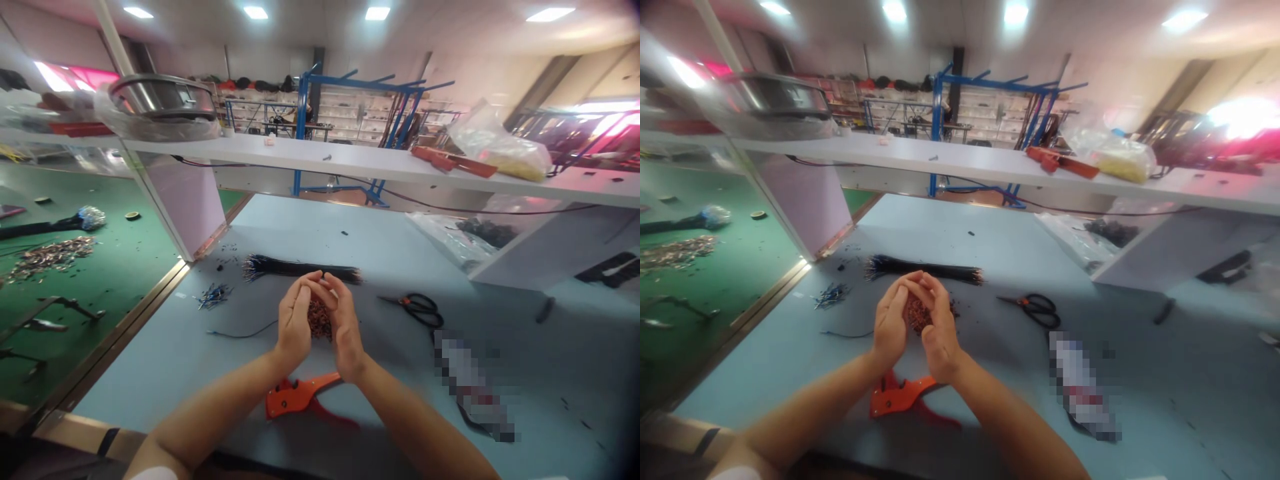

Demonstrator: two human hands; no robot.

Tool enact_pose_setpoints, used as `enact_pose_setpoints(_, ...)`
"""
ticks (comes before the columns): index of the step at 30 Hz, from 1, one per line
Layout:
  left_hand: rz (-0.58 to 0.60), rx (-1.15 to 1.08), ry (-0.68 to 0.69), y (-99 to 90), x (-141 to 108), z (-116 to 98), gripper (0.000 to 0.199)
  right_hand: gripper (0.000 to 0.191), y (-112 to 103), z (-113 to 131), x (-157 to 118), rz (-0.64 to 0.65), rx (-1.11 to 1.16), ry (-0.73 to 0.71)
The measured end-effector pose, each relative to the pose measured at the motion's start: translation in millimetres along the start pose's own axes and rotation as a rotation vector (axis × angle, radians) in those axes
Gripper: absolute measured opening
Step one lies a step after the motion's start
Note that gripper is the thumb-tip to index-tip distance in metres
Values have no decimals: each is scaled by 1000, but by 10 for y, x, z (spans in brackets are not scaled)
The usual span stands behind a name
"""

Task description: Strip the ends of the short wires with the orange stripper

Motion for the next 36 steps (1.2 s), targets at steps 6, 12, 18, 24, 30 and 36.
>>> enact_pose_setpoints(6,-28,78,100,-3,-59,-166,32,64,10,116,0,13,32,14)
enact_pose_setpoints(12,13,19,41,12,-53,-236,34,75,196,381,-54,286,-504,-321)
enact_pose_setpoints(18,11,-173,-121,8,-14,-124,27,88,289,381,-64,325,-835,-407)
enact_pose_setpoints(24,-42,-183,-175,-65,58,-78,24,91,233,397,-48,263,-944,-388)
enact_pose_setpoints(30,21,-220,-188,-44,78,-175,21,80,238,499,-88,249,-892,-428)
enact_pose_setpoints(36,101,-234,-224,-3,71,-255,18,77,245,586,-115,244,-921,-492)
Point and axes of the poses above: each hand's wrist, its own x-axis towards the middle knuckle, its own y-axis out of the palm, z = x × y, the point moved 9 cm from there along x, towards the middle knuckle, and after that the axes turned 5 degrees about -y, right-handed, at the moved point
